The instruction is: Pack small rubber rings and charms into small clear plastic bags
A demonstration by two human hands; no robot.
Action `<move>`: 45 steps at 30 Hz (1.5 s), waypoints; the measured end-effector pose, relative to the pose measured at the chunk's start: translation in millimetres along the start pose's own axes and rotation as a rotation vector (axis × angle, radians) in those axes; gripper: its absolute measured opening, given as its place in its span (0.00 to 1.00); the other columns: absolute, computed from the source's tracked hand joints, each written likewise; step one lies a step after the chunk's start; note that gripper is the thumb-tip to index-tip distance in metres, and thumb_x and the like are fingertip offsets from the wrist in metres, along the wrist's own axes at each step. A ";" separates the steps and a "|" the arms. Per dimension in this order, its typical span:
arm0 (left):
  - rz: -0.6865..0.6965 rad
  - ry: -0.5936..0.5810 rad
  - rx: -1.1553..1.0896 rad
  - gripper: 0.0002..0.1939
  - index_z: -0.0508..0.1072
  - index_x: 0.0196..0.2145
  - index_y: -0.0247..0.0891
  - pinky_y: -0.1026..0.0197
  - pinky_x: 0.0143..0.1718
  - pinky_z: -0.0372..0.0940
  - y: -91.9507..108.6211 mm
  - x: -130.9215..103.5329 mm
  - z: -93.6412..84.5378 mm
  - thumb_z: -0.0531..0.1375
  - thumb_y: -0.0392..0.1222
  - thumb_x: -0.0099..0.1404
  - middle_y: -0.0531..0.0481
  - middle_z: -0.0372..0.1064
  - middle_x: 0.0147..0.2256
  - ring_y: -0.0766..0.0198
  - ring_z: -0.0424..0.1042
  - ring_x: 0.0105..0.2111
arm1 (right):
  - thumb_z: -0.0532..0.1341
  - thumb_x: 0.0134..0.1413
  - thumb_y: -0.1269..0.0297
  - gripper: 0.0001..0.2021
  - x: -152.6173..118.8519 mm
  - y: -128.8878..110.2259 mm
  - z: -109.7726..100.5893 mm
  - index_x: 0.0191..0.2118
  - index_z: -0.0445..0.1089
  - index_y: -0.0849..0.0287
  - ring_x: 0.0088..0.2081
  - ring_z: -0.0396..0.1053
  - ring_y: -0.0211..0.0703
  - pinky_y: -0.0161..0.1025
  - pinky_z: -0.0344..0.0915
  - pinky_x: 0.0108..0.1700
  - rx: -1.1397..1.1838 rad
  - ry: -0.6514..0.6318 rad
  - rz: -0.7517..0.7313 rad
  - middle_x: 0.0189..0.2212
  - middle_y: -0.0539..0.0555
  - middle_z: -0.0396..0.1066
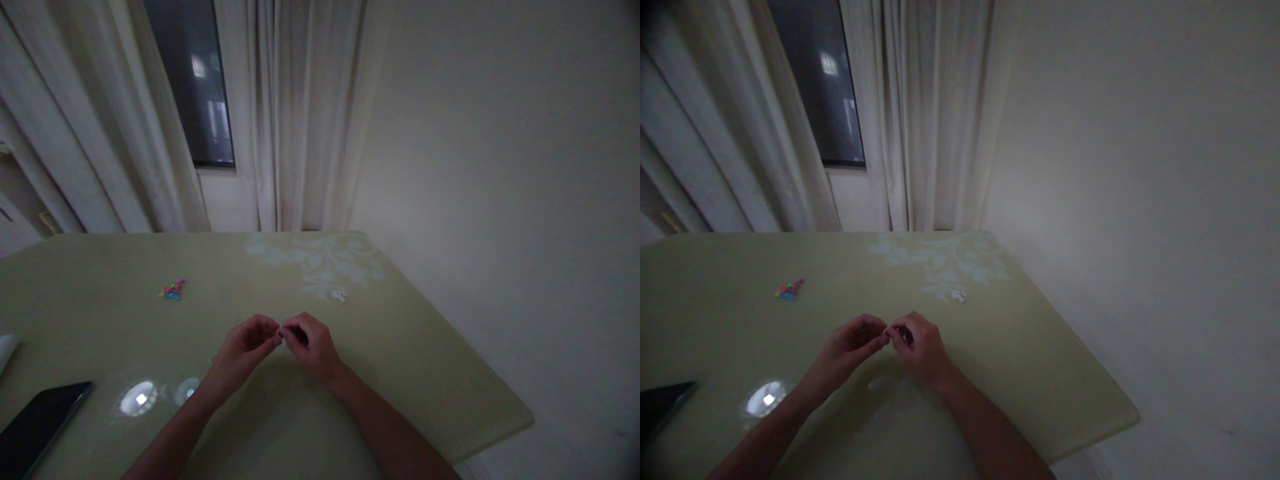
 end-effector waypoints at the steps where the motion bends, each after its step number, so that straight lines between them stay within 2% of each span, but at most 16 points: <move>1: 0.011 -0.006 -0.008 0.20 0.73 0.41 0.40 0.55 0.45 0.74 -1.4 -0.4 0.3 0.66 0.59 0.62 0.46 0.78 0.38 0.57 0.78 0.40 | 0.62 0.67 0.59 0.09 0.1 -0.1 -0.1 0.42 0.76 0.58 0.32 0.68 0.39 0.35 0.64 0.36 0.015 -0.012 0.004 0.33 0.52 0.73; 3: 0.033 -0.022 -0.018 0.20 0.73 0.42 0.40 0.56 0.44 0.73 -3.8 -1.0 0.5 0.66 0.59 0.63 0.46 0.77 0.39 0.58 0.78 0.40 | 0.61 0.67 0.59 0.09 0.4 -0.6 -0.2 0.44 0.76 0.58 0.32 0.68 0.39 0.35 0.64 0.36 0.052 -0.043 0.007 0.33 0.52 0.73; 7: 0.062 -0.048 0.007 0.18 0.73 0.43 0.40 0.58 0.42 0.73 -3.3 -0.3 -2.6 0.66 0.56 0.64 0.47 0.76 0.38 0.59 0.77 0.38 | 0.61 0.66 0.59 0.09 0.9 -0.8 -0.6 0.38 0.76 0.58 0.29 0.66 0.38 0.34 0.62 0.34 0.112 -0.078 0.001 0.29 0.50 0.71; 9: 0.056 -0.008 0.042 0.18 0.73 0.43 0.40 0.58 0.42 0.72 0.3 1.7 -11.0 0.66 0.55 0.64 0.48 0.77 0.37 0.59 0.77 0.38 | 0.62 0.65 0.60 0.09 1.0 0.4 -0.3 0.37 0.74 0.58 0.29 0.65 0.37 0.34 0.62 0.33 0.122 -0.064 0.008 0.29 0.50 0.70; 13: -0.032 0.226 0.265 0.20 0.75 0.42 0.40 0.56 0.42 0.73 3.2 7.3 -51.0 0.63 0.58 0.62 0.46 0.79 0.39 0.54 0.78 0.39 | 0.61 0.66 0.58 0.10 0.7 4.3 1.6 0.37 0.74 0.58 0.30 0.66 0.38 0.34 0.63 0.34 0.109 -0.046 0.041 0.30 0.50 0.70; 15: -0.091 0.276 0.466 0.20 0.76 0.42 0.39 0.54 0.42 0.72 -2.3 9.0 -75.4 0.60 0.58 0.62 0.44 0.81 0.39 0.53 0.79 0.38 | 0.62 0.66 0.56 0.11 0.7 5.9 2.5 0.37 0.74 0.58 0.30 0.66 0.38 0.35 0.63 0.35 0.110 -0.041 0.056 0.30 0.50 0.71; 17: -0.177 0.236 0.693 0.17 0.77 0.40 0.40 0.54 0.41 0.71 -12.9 9.2 -95.3 0.59 0.53 0.60 0.43 0.82 0.37 0.51 0.79 0.38 | 0.63 0.66 0.55 0.12 0.7 7.0 2.9 0.37 0.74 0.59 0.30 0.67 0.38 0.35 0.64 0.34 0.109 -0.036 0.062 0.30 0.51 0.71; 20: -0.267 0.086 0.818 0.15 0.79 0.37 0.41 0.55 0.41 0.70 -28.8 7.1 -110.1 0.58 0.50 0.59 0.44 0.83 0.37 0.50 0.80 0.38 | 0.63 0.66 0.54 0.13 0.5 7.5 3.0 0.37 0.74 0.58 0.30 0.67 0.38 0.35 0.64 0.34 0.086 -0.034 0.053 0.30 0.51 0.71; 23: -0.281 -0.004 0.833 0.14 0.80 0.34 0.41 0.56 0.39 0.68 -33.8 4.4 -110.8 0.58 0.50 0.60 0.45 0.83 0.35 0.51 0.80 0.37 | 0.63 0.66 0.55 0.12 0.3 7.4 2.7 0.37 0.75 0.58 0.30 0.67 0.38 0.35 0.64 0.35 0.065 -0.034 0.044 0.30 0.51 0.71; 27: -0.282 -0.045 0.856 0.13 0.79 0.32 0.41 0.56 0.37 0.66 -28.1 3.2 -103.7 0.58 0.49 0.60 0.45 0.82 0.34 0.51 0.79 0.35 | 0.63 0.66 0.56 0.11 0.3 6.4 2.5 0.37 0.75 0.58 0.30 0.66 0.38 0.35 0.63 0.35 0.063 -0.033 0.030 0.29 0.50 0.70; 31: -0.251 -0.039 0.899 0.12 0.79 0.33 0.41 0.57 0.38 0.65 -23.9 3.7 -95.8 0.57 0.46 0.62 0.44 0.82 0.36 0.52 0.78 0.36 | 0.63 0.66 0.57 0.10 0.5 5.5 2.3 0.36 0.75 0.58 0.29 0.65 0.38 0.34 0.62 0.34 0.061 -0.030 0.018 0.29 0.50 0.69; 37: -0.237 -0.030 0.985 0.11 0.76 0.34 0.40 0.58 0.38 0.63 -32.6 2.3 -94.3 0.54 0.41 0.65 0.43 0.80 0.37 0.53 0.77 0.38 | 0.64 0.66 0.59 0.09 0.4 3.4 1.8 0.36 0.75 0.58 0.29 0.65 0.37 0.34 0.62 0.34 0.062 -0.039 0.024 0.29 0.50 0.69; 41: -0.210 -0.008 0.951 0.13 0.73 0.34 0.40 0.57 0.37 0.65 -33.7 3.5 -100.2 0.50 0.44 0.66 0.43 0.79 0.35 0.53 0.77 0.36 | 0.64 0.65 0.60 0.08 0.3 3.3 2.0 0.37 0.75 0.59 0.30 0.66 0.37 0.34 0.62 0.35 0.055 -0.034 0.013 0.29 0.50 0.69; 45: -0.190 0.021 0.829 0.13 0.74 0.34 0.41 0.57 0.40 0.68 -29.5 7.2 -105.3 0.53 0.49 0.62 0.45 0.81 0.35 0.52 0.78 0.36 | 0.65 0.65 0.60 0.08 0.3 3.9 2.5 0.36 0.75 0.59 0.29 0.65 0.37 0.34 0.61 0.34 0.061 -0.023 -0.001 0.29 0.49 0.69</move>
Point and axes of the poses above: each hand's wrist, its own x-axis towards the middle knuckle, its own z-axis out of the palm, y = z × x, the point moved 2 cm from there along x, towards the middle knuckle
